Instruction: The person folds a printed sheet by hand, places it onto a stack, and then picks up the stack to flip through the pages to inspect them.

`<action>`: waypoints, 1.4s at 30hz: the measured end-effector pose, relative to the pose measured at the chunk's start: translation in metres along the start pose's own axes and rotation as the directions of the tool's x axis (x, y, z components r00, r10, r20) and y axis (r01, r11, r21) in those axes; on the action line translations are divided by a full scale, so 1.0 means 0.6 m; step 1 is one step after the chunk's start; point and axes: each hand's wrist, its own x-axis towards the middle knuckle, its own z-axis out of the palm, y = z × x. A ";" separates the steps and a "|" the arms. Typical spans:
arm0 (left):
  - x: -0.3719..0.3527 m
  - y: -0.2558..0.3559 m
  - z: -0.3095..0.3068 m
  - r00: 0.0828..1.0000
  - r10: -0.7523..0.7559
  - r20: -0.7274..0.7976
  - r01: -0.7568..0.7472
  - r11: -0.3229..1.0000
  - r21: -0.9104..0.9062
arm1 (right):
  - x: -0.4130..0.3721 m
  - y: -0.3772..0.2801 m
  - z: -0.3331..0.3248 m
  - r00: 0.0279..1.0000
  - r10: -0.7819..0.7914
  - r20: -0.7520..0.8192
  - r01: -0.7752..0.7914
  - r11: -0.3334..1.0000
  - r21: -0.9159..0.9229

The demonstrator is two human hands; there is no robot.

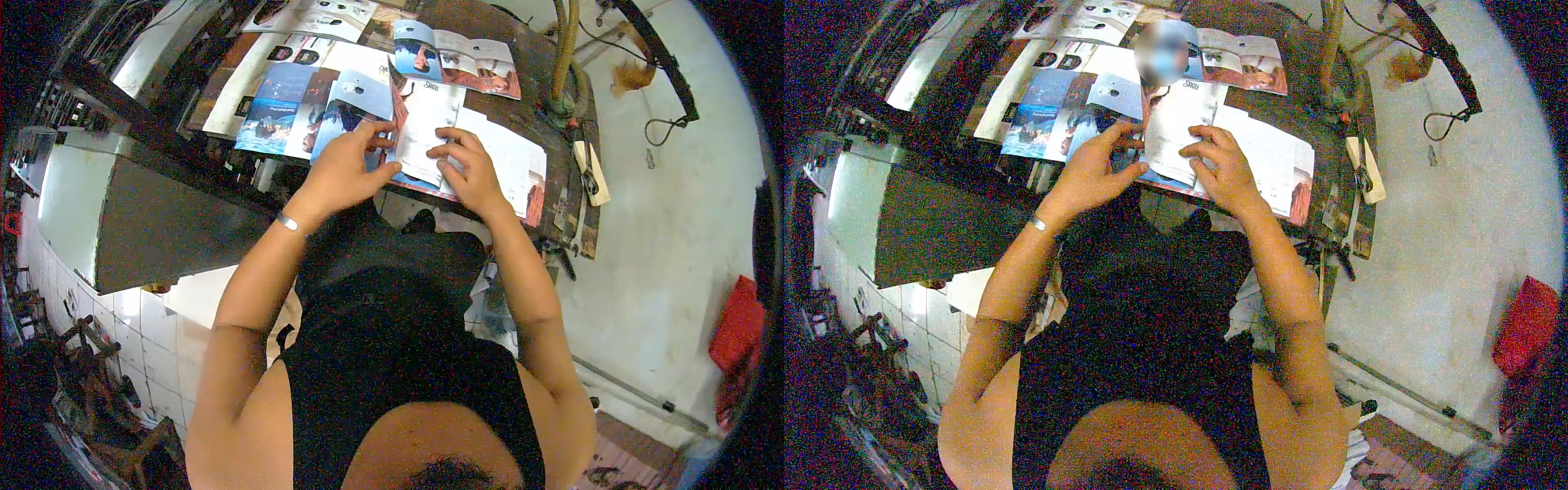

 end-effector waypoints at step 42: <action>-0.020 -0.017 0.054 0.948 0.243 -0.205 -0.144 0.902 0.406 | -0.016 0.011 0.001 0.985 -0.009 0.172 0.023 0.997 -0.078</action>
